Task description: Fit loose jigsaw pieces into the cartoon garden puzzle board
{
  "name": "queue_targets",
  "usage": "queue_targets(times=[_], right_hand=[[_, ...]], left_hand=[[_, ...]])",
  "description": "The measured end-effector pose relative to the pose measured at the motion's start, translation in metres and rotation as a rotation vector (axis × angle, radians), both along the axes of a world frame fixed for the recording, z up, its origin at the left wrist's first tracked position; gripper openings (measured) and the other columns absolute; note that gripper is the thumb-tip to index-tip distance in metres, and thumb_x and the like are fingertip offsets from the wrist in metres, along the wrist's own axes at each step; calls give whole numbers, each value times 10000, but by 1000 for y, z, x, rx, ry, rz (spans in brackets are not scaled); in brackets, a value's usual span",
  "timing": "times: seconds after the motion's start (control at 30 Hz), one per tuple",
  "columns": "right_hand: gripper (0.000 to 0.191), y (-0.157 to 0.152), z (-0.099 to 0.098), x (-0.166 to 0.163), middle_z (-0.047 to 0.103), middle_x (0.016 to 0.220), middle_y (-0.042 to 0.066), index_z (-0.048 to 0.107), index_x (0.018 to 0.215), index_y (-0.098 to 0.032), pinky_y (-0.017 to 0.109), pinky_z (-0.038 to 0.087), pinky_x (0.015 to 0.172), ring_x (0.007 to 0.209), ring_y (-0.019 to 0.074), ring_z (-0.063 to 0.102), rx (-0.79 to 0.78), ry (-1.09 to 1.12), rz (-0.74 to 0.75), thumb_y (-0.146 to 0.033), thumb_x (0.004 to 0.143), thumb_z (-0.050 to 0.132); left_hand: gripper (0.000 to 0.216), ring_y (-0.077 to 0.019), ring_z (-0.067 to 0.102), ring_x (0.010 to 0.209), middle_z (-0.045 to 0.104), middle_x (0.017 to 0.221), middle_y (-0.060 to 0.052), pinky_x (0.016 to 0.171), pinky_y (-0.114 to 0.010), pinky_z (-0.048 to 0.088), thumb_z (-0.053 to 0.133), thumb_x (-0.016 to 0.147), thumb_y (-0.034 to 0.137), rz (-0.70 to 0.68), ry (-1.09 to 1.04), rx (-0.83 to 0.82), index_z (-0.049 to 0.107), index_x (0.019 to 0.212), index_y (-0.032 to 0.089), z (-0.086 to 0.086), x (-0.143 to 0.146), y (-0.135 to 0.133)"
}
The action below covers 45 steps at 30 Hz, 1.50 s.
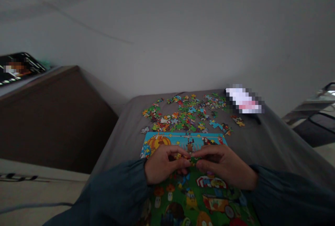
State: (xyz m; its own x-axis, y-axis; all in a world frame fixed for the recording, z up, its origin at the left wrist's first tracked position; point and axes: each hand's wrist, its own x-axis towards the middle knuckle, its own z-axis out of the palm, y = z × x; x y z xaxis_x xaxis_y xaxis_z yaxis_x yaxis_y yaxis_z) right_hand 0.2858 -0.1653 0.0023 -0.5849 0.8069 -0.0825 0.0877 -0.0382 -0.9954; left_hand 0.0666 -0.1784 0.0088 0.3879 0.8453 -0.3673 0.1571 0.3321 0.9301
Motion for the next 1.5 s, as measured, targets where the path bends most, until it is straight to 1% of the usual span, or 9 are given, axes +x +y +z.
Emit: queue_targets(times=[0.2,0.37,0.5,0.7,0.87,1.23,1.37,1.47,1.5], right_hand=[[255,-1,1,-1,747,834,47,793,1005,-200,224,519,541,633,117,624,80,-172,-61,-384,859,695],[239,-3,1,-2,702,729,28,755,919,-183,226,514,518,605,126,625,114,-260,-116,-402,841,699],[216,-4,3,-2,705,714,25,737,868,-185,221,515,533,618,126,632,132,-261,-108,-396,840,697],[270,-4,6,-1,726,787,36,739,1052,-181,225,519,513,607,124,628,110,-187,-108,-361,870,651],[279,-5,8,-1,721,787,44,742,1056,-173,234,535,520,615,132,630,119,-181,-113,-360,876,641],[268,-5,10,1,722,803,46,746,1057,-184,221,562,531,662,138,664,125,-199,-120,-360,878,654],[284,-4,9,5,724,805,40,736,1079,-194,221,567,508,640,137,667,114,-148,-182,-390,883,670],[246,1,8,10,737,787,34,740,1013,-199,227,579,563,654,142,690,187,-136,-292,-391,864,704],[240,3,8,11,742,781,35,740,997,-198,229,581,578,660,145,698,205,-147,-317,-392,857,715]], left_hand=[[562,-137,637,613,726,679,-30,627,-246,519,784,729,627,-49,21,65,757,986,128,-4,0,-2],[486,-148,646,603,732,679,-46,603,-248,525,766,774,558,-43,60,101,763,985,121,-6,-1,-4],[443,-150,653,594,734,670,-49,604,-250,530,762,770,545,-12,64,116,745,916,127,-5,-1,-5],[429,-129,625,546,715,642,-15,566,-237,513,789,724,565,60,24,79,709,843,161,2,0,-3],[397,-112,602,527,694,614,3,563,-226,503,802,722,541,65,16,81,705,806,166,5,0,-1],[437,-124,612,540,685,622,3,558,-237,504,828,712,566,65,-1,59,690,832,169,3,-1,2],[442,-105,609,567,712,734,0,549,-213,491,784,782,585,87,-105,114,701,978,197,14,-3,-1],[368,-77,585,545,704,760,9,500,-176,436,754,841,552,46,-277,148,726,1057,255,36,-2,-21],[380,-75,568,510,707,753,8,476,-179,421,725,856,578,17,-340,106,729,1096,284,44,-2,-31]])
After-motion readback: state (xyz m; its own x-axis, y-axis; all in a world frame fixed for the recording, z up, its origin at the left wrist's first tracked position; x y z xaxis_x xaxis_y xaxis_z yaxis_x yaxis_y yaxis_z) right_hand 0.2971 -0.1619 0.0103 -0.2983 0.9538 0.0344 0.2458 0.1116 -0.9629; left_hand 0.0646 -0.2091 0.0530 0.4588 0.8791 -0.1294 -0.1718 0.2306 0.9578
